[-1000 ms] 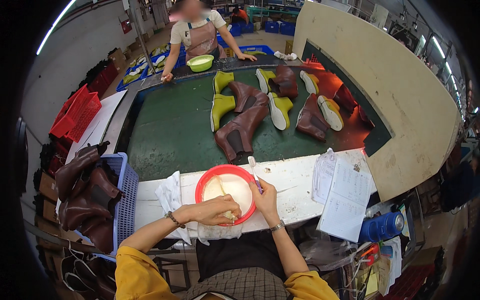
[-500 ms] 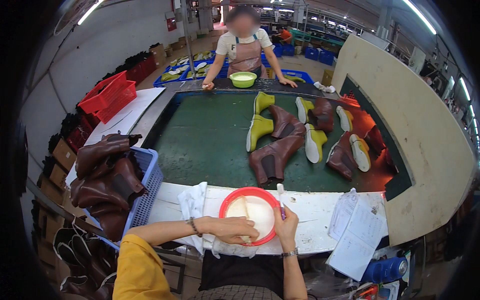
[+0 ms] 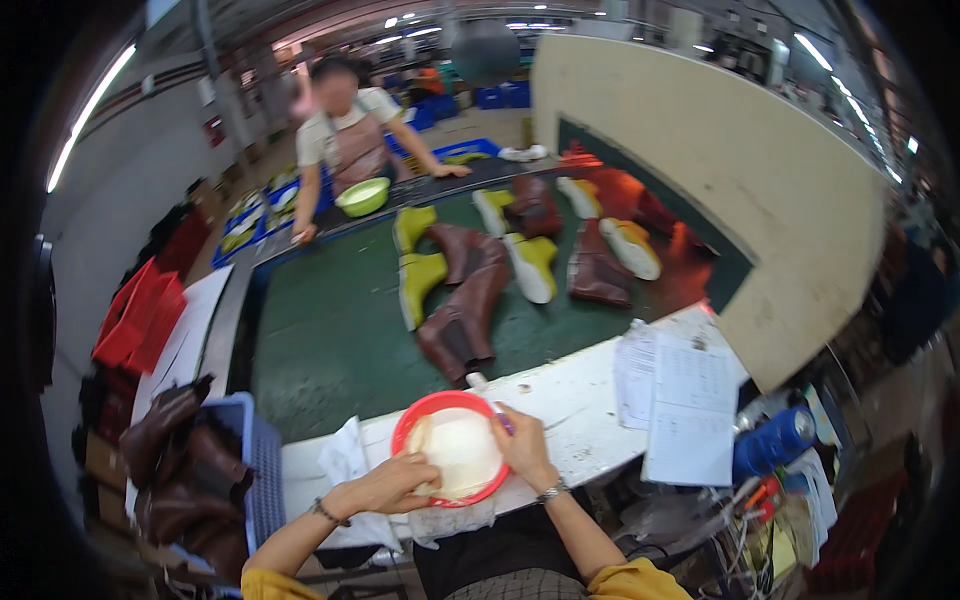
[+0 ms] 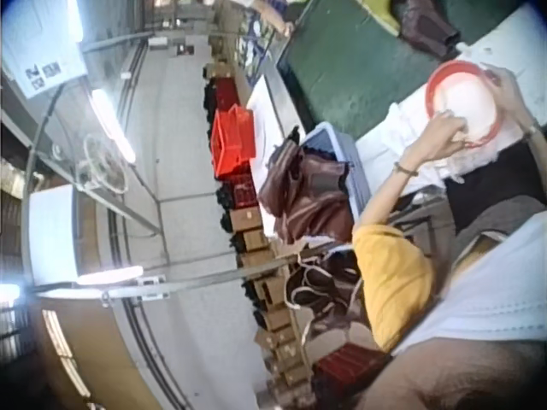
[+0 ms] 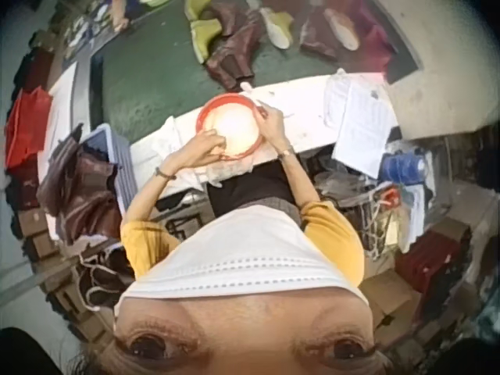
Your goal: The worker is applying a white adhesive/primer to the inside rim of leather boot uppers using a small brush, then placing them on a conveyor belt.
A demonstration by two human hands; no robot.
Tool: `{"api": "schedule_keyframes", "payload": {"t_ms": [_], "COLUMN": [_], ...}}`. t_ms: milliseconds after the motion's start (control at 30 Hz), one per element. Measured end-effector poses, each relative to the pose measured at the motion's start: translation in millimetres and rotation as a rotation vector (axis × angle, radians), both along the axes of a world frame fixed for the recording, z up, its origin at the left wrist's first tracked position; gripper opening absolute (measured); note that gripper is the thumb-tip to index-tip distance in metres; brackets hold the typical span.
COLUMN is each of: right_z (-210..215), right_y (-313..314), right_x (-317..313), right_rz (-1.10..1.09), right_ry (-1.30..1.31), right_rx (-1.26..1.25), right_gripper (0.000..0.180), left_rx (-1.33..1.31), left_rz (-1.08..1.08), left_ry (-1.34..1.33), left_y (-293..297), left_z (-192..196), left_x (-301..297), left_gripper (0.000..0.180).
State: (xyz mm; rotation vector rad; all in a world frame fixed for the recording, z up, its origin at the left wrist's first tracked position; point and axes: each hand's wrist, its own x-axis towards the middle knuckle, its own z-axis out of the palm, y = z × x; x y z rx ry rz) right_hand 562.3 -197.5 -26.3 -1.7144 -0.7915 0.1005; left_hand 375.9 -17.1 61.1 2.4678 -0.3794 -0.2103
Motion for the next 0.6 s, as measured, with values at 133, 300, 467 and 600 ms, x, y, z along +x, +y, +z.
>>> {"api": "schedule_keyframes", "payload": {"t_ms": [133,300,467,600], "right_z": [16,17,18,23], "right_y": [-13,0,3,3], "right_x": [11,7,7,7], "right_rz": [-0.019,0.002,0.004,-0.015], "right_ry": [0.051,0.007,-0.006,0.023], "right_rx": [-0.162,-0.157,-0.136,-0.177], "right_gripper": [0.034,0.032,0.026,0.024], "left_rx": [0.066,0.081,-0.085,-0.168], "left_rz": [-0.022,-0.078,-0.060,-0.004], "left_ry": [-0.045,-0.345,-0.184,-0.093], "left_y": [-27,-35,-38,-37], "left_z": [8,-2,-7,-12], "left_x": [15,13,11,16], "left_gripper": [0.027,0.030,0.027,0.024]}}
